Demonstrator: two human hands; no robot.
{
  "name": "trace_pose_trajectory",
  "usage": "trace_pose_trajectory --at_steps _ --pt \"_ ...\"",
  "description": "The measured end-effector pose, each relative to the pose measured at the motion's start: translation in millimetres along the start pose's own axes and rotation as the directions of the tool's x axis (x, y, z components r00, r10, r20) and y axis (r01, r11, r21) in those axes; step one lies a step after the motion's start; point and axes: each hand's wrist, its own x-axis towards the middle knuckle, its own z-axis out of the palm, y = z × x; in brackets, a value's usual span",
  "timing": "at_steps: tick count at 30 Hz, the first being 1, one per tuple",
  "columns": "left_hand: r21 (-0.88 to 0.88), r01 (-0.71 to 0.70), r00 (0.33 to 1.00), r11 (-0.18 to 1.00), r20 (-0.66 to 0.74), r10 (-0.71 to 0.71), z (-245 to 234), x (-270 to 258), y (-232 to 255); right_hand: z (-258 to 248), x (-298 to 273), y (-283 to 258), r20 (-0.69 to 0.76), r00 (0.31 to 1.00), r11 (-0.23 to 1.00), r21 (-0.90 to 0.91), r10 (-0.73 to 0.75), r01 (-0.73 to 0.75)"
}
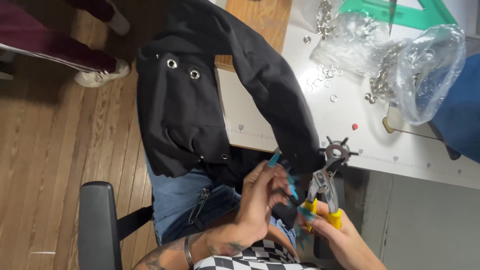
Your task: Installing metal grommets into a black garment using a hand punch and a manual press
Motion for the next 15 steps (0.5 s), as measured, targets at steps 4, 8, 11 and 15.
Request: trace_pose_trajectory --at_steps 4,8,11,15 --pt "0.324 -0.352 0.915 0.878 -0.081 0.396 6.3 -11.5 27.4 3.9 -12.6 -14.3 0.093 0.995 0.997 0.073 -0.037 0.03" --pt "0.382 -0.563 0.772 0.733 -0.073 0.631 16.3 16.2 79.7 1.6 -29.8 -25.4 0.15 0.987 0.995 0.085 -0.059 0.047" --pt "0.019 -0.263 0.949 0.965 -0.172 0.263 32.3 30.6 128.4 -1.0 -39.7 -25.7 0.052 0.977 0.972 0.105 0.205 -0.209" --pt "0.002 -0.46 0.859 0.888 -0.251 0.445 60.0 43.4 176.3 4.3 -48.0 -26.1 0.243 0.963 0.977 0.204 -0.115 0.065"
